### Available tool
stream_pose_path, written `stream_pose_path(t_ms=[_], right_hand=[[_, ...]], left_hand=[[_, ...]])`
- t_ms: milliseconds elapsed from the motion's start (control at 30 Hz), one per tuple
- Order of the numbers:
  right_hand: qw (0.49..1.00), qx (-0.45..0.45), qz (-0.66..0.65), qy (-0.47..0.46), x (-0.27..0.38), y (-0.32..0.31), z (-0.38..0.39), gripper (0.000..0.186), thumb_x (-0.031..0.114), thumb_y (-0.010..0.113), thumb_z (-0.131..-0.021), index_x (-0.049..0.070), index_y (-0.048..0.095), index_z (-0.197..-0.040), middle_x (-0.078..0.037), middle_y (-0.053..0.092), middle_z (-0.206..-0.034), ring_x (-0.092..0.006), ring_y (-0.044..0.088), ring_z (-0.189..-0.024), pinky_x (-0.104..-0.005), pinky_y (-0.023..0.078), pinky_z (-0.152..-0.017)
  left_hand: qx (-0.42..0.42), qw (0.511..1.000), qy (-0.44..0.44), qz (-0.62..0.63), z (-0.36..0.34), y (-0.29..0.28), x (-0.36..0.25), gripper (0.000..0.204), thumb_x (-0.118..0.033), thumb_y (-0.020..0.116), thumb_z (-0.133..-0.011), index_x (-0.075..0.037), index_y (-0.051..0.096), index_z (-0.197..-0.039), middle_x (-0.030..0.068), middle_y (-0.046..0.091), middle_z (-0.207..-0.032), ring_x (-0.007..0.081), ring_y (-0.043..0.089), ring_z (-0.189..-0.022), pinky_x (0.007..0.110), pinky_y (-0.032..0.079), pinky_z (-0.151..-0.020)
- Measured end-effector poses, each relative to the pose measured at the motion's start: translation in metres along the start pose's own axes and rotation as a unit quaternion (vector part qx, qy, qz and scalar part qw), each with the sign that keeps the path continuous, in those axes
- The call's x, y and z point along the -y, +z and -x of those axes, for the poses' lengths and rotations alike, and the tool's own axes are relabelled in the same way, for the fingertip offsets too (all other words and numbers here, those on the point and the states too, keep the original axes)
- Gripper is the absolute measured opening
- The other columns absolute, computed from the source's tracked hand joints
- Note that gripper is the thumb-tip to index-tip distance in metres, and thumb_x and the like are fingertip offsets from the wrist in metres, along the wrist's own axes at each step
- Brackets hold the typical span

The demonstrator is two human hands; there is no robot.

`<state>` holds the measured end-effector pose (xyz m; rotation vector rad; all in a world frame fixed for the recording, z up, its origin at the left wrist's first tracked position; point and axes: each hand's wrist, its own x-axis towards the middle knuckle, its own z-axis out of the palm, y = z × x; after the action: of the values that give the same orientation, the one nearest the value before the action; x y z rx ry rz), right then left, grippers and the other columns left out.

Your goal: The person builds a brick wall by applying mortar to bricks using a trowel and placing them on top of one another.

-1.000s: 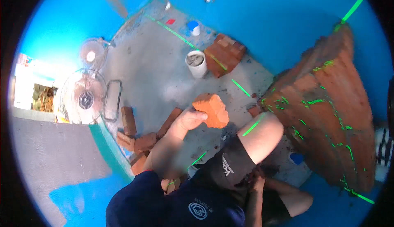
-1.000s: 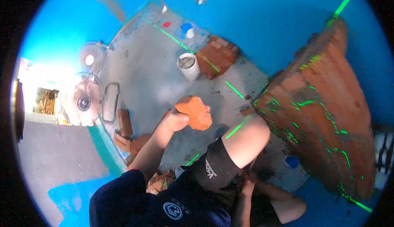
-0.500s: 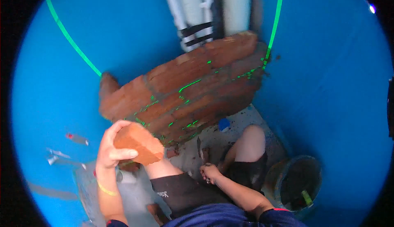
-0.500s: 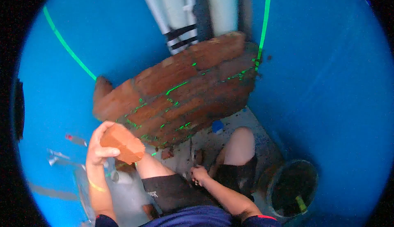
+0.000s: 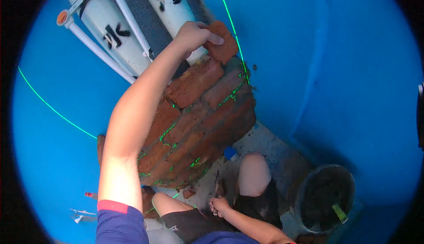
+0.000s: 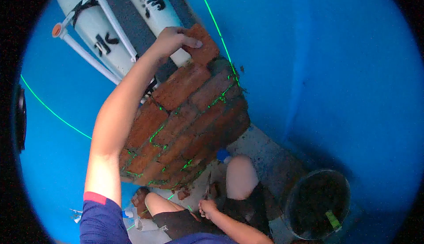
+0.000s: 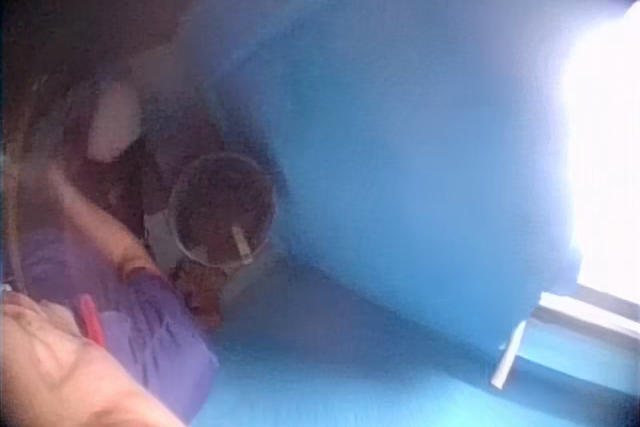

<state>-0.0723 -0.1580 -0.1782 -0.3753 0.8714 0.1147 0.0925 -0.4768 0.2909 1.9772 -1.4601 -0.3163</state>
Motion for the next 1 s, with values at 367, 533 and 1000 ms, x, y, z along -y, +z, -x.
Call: stream_pose_path(t_ms=[367,533,1000], right_hand=[[0.999,0.012,-0.005,-0.046,0.014,0.012,0.016,0.010,0.009,0.055,-0.088,0.008,0.053,-0.078,-0.002,0.052,-0.062,-0.0135,0.045,-0.044,-0.0288,0.035,-0.039],[0.993,0.104,-0.043,-0.018,0.054,0.016,0.069,0.017,0.019,0.060,-0.088,0.007,0.049,-0.083,-0.003,0.050,-0.058,-0.0124,0.046,-0.044,-0.0286,0.031,-0.036],[0.761,-0.404,0.336,-0.379,0.038,-0.157,0.382,0.033,0.031,0.047,-0.101,0.002,0.061,-0.100,-0.013,0.057,-0.075,-0.0300,0.055,-0.064,-0.0398,0.046,-0.067]], left_hand=[[-0.081,0.990,-0.015,-0.112,-0.085,0.057,0.059,0.048,-0.029,0.085,-0.057,0.007,0.070,-0.086,0.0162,0.069,-0.087,0.0263,0.067,-0.083,0.038,0.051,-0.071],[-0.039,0.989,-0.021,-0.138,-0.074,0.045,0.050,0.054,-0.029,0.085,-0.059,0.007,0.069,-0.095,0.0156,0.069,-0.092,0.0264,0.066,-0.086,0.036,0.052,-0.077],[0.093,0.921,-0.030,0.376,0.146,0.031,0.075,0.061,-0.016,0.074,-0.075,0.001,0.052,-0.129,0.0125,0.061,-0.123,0.0264,0.057,-0.115,0.040,0.044,-0.102]])
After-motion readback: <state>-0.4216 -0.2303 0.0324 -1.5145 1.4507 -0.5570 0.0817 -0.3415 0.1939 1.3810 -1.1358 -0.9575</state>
